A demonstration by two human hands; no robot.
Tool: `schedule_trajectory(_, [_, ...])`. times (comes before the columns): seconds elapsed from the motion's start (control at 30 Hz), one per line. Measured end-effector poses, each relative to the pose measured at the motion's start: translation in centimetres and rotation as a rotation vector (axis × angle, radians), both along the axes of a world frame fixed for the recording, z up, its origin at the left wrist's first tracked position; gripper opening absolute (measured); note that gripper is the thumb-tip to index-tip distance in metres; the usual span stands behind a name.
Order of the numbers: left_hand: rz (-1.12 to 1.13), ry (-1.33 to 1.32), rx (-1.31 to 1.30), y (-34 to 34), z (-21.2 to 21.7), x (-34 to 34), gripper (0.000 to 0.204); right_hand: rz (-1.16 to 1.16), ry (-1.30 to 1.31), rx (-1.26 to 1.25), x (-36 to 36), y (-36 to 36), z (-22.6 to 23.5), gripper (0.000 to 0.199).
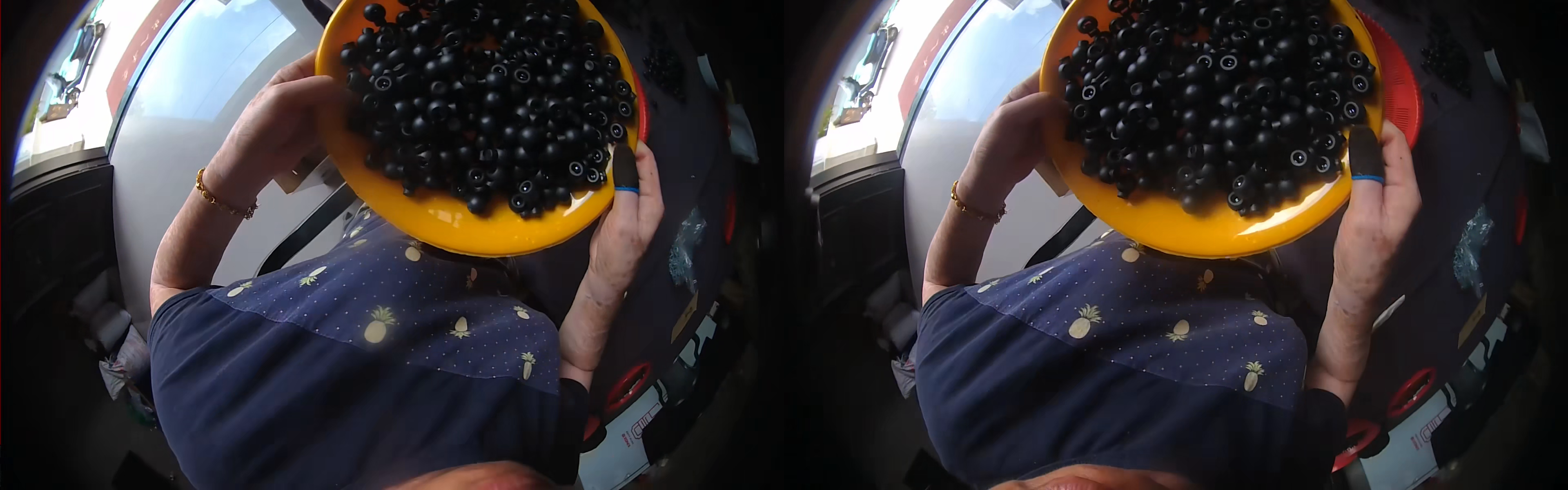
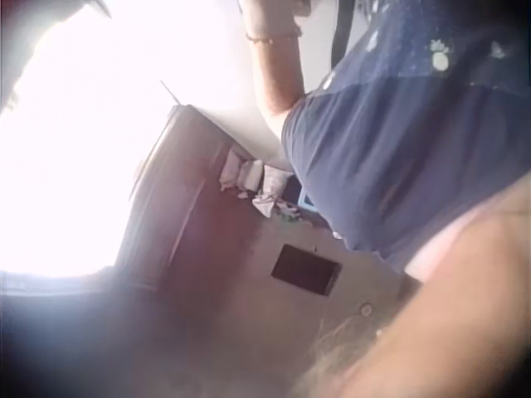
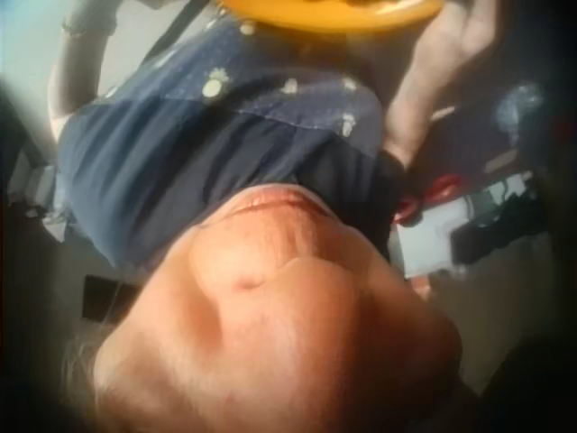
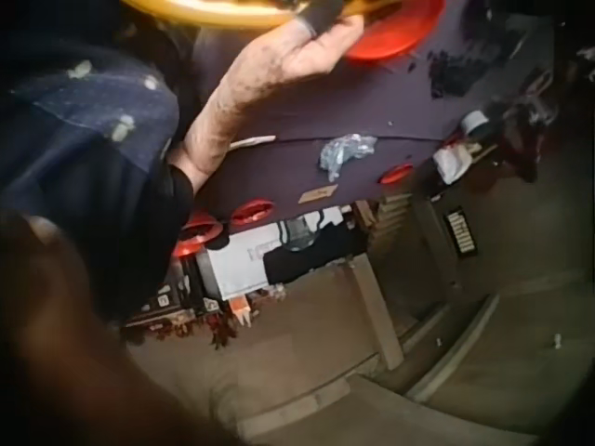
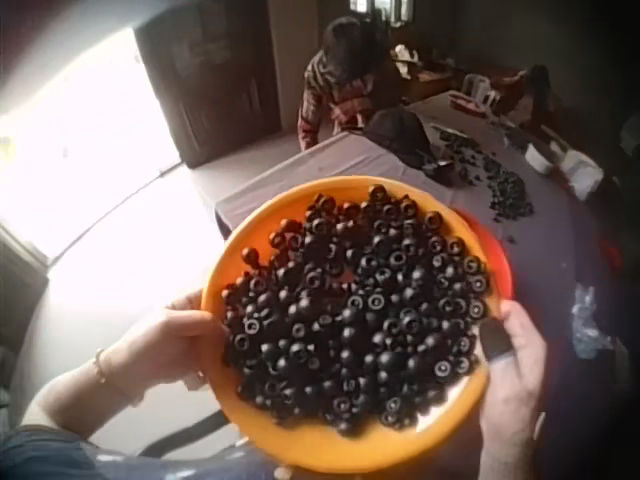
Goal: The person cuts black fruits with a thumb knife, deposits them onto a plate, and empties the plate into a cardboard box.
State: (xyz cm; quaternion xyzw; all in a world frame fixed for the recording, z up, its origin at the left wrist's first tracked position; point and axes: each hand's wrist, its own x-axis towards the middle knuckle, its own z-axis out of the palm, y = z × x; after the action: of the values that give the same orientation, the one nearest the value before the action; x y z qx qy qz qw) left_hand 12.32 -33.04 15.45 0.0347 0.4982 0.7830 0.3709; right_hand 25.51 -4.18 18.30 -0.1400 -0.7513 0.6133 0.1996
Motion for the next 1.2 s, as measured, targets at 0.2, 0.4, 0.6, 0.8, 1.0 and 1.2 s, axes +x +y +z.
schedule_trajectory(0.2, [0.242, -0.027, -0.011, -5.2, -1.0, 6.4, 0.036, 0.321, -0.059, 0.083, 0.7, -1.7, 1.8, 0.028])
schedule_trajectory(0.4, [0.436, -0.130, -0.160, -9.9, -7.8, 7.4, 0.038, 0.453, -0.264, -0.002, 0.9, 1.2, 1.3, 0.030])
schedule_trajectory(0.6, [0.489, -0.184, -0.195, -17.6, -14.0, 7.2, 0.040, 0.384, -0.361, 0.006, -1.1, -2.6, 2.7, 0.029])
schedule_trajectory(0.8, [0.514, -0.235, -0.191, -19.7, -18.7, 7.3, 0.039, 0.414, -0.454, 0.002, -1.3, -2.8, 1.4, 0.023])
schedule_trajectory(1.0, [0.509, -0.208, -0.212, -21.6, -21.3, 4.5, 0.040, 0.398, -0.465, 0.044, -0.6, -2.5, -0.1, 0.024])
schedule_trajectory(1.2, [0.502, -0.051, -0.374, -25.7, -20.4, 1.1, 0.040, 0.344, -0.447, 0.012, 0.7, -6.0, -0.3, 0.024])
